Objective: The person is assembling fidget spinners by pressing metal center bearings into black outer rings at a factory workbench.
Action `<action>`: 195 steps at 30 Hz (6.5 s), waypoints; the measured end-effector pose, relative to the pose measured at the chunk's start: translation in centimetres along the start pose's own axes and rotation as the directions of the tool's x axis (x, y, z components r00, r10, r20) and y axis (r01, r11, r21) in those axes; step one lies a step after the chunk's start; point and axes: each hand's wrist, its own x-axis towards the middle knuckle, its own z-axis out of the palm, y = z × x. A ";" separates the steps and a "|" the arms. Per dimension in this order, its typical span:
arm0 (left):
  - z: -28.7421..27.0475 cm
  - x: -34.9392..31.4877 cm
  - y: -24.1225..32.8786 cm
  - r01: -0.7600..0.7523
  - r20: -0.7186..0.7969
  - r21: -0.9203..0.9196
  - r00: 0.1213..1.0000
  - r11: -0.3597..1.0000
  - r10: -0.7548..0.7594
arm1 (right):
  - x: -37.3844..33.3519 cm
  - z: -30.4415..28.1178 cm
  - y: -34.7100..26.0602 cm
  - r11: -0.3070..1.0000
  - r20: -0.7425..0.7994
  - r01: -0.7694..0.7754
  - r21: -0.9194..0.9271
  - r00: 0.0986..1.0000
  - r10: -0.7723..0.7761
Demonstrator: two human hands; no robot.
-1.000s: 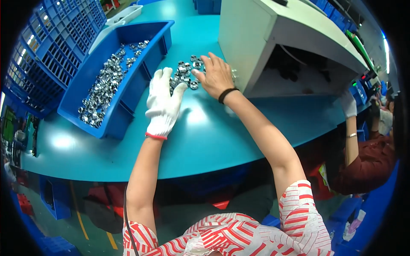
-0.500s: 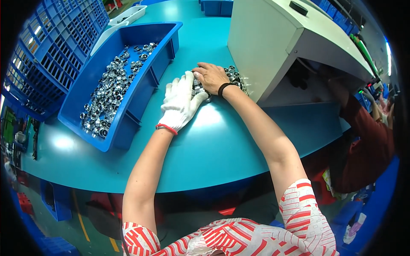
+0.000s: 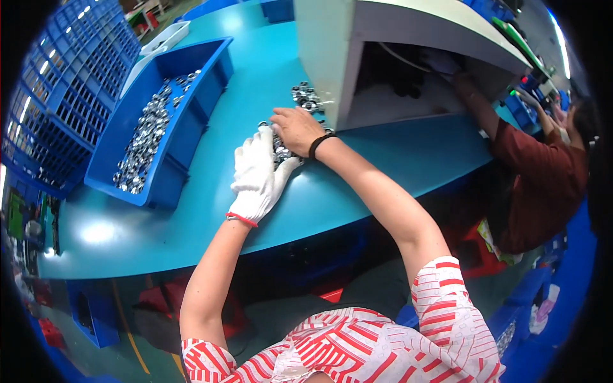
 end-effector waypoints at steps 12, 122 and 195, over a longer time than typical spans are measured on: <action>0.5 -0.3 2.1 -0.176 -0.190 0.017 0.966 0.984 0.176 | -11.5 -7.2 5.0 0.978 -0.636 0.075 0.195 0.769 0.068; 2.2 -21.7 4.4 0.583 0.489 -0.773 0.799 0.251 -0.349 | -23.8 1.5 -12.2 0.907 -0.076 0.103 0.408 0.994 -0.079; 3.7 -21.2 2.9 0.272 0.583 -0.493 0.808 -0.826 -0.083 | -17.0 -3.9 -8.7 0.863 -0.095 -0.073 0.499 0.986 0.138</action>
